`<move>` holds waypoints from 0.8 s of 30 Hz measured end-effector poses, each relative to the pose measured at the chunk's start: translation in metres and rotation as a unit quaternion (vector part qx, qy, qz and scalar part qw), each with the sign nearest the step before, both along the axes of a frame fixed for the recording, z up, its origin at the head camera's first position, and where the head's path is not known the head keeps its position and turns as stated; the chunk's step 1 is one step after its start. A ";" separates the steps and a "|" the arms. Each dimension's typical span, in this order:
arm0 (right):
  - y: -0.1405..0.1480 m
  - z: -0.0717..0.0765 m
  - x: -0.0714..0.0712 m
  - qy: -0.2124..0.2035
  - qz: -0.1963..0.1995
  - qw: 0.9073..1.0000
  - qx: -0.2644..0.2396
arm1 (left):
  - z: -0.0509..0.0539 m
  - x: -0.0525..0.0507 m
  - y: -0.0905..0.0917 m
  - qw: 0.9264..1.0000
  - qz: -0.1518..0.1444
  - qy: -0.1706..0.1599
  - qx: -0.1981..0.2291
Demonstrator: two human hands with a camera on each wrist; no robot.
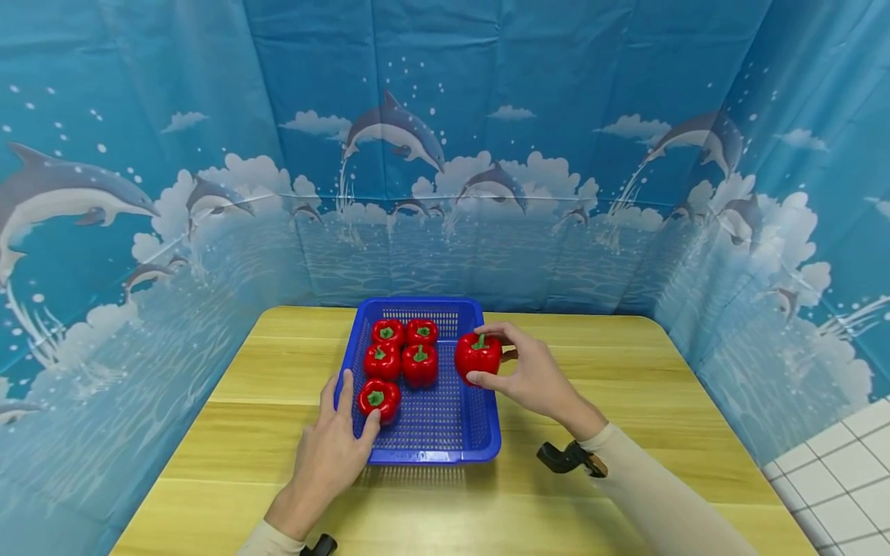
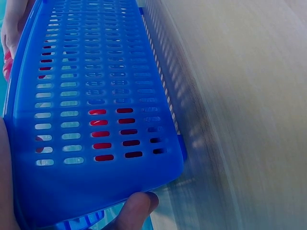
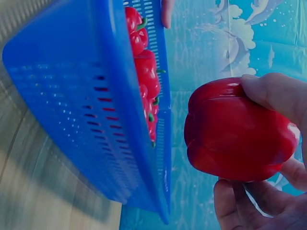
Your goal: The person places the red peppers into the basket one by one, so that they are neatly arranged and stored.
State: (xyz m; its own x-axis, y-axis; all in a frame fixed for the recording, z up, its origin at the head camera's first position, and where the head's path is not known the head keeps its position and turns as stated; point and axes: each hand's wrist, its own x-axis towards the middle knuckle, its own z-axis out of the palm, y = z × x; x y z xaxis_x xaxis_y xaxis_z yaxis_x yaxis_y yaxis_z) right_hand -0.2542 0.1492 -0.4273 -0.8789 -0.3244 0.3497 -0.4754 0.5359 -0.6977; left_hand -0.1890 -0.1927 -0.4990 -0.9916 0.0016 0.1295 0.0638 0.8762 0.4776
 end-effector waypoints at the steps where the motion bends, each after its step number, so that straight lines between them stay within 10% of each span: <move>1: -0.001 0.001 0.000 -0.001 0.003 1.000 0.001 | 0.000 0.000 0.000 1.000 0.000 0.000 0.000; 24: -0.031 0.013 0.003 -0.021 0.085 0.994 0.061 | -0.004 0.011 0.008 1.000 0.006 0.000 0.000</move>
State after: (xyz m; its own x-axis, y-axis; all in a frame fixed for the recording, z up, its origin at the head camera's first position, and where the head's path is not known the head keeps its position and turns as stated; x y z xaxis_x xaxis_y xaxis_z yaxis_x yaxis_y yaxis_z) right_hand -0.2516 0.1184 -0.4141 -0.8209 -0.5075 0.2618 -0.5376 0.5324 -0.6538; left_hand -0.1777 -0.1852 -0.5025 -0.9916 -0.0111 0.1292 0.0524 0.8771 0.4775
